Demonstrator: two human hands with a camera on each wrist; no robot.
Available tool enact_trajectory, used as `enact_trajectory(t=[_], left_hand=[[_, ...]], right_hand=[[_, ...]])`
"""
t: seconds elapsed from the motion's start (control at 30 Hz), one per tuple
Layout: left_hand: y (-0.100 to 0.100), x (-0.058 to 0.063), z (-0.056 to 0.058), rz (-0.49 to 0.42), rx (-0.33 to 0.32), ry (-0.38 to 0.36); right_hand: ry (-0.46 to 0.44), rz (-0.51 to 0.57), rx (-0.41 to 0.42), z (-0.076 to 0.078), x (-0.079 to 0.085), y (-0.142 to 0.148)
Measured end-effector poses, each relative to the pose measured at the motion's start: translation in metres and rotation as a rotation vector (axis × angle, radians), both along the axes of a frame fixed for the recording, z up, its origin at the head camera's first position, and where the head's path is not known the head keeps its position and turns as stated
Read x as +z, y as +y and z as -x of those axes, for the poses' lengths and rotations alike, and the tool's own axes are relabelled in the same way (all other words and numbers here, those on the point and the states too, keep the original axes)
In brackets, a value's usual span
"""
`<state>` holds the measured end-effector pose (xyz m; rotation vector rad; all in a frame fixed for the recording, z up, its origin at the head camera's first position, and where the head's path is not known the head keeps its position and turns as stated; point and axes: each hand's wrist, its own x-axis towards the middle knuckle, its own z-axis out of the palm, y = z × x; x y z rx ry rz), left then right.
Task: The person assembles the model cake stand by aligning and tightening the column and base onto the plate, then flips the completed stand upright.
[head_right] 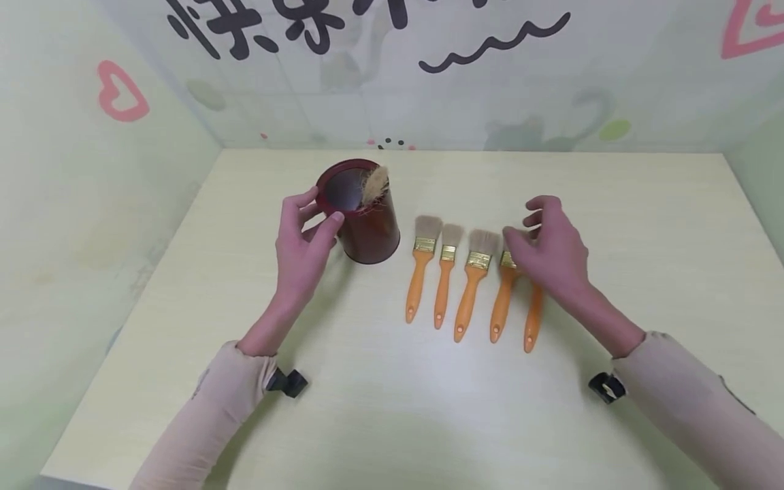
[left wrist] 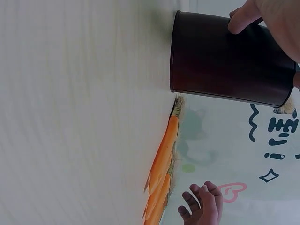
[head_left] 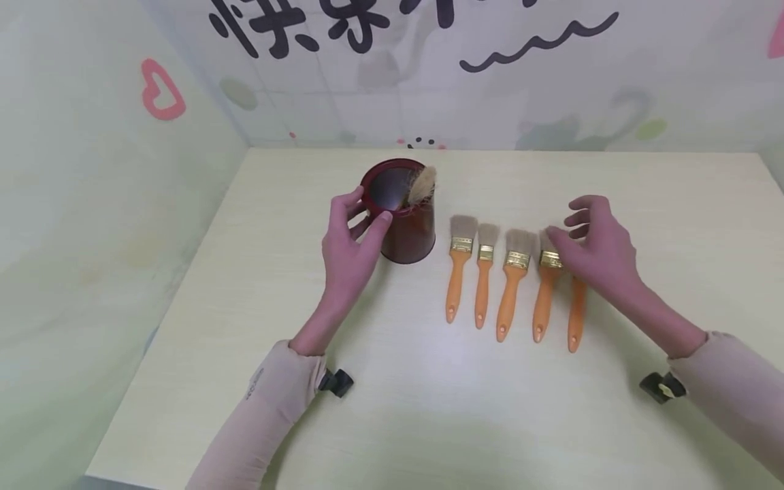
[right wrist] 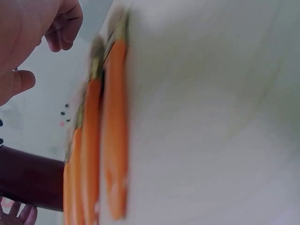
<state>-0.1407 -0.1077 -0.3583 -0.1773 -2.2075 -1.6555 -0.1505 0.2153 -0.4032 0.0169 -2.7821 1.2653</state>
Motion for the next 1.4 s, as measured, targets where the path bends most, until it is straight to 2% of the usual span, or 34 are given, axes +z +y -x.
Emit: enact_trajectory(t=[0.33,0.67,0.8,1.03,1.27,1.4], left_hand=[[0.007,0.001,0.002,-0.015,-0.008,-0.015],[0.005,0.000,-0.001,-0.002,-0.003,-0.029],[0.004,0.001,-0.003,0.017,-0.005,-0.029],[0.004,0.004,-0.004,0.027,-0.003,-0.027],[0.003,0.004,-0.002,0.021,-0.001,0.002],[0.001,0.005,-0.003,0.018,0.002,-0.003]], right_hand=[[0.038,0.140,0.120,0.013,0.024,-0.058],[0.115,0.304,0.264,0.025,0.046,-0.123],[0.136,0.321,0.253,0.028,0.049,-0.137],[0.144,0.322,0.205,0.032,0.049,-0.144],[0.251,0.387,0.214,0.034,0.046,-0.148],[0.292,0.410,0.209,0.034,0.051,-0.152]])
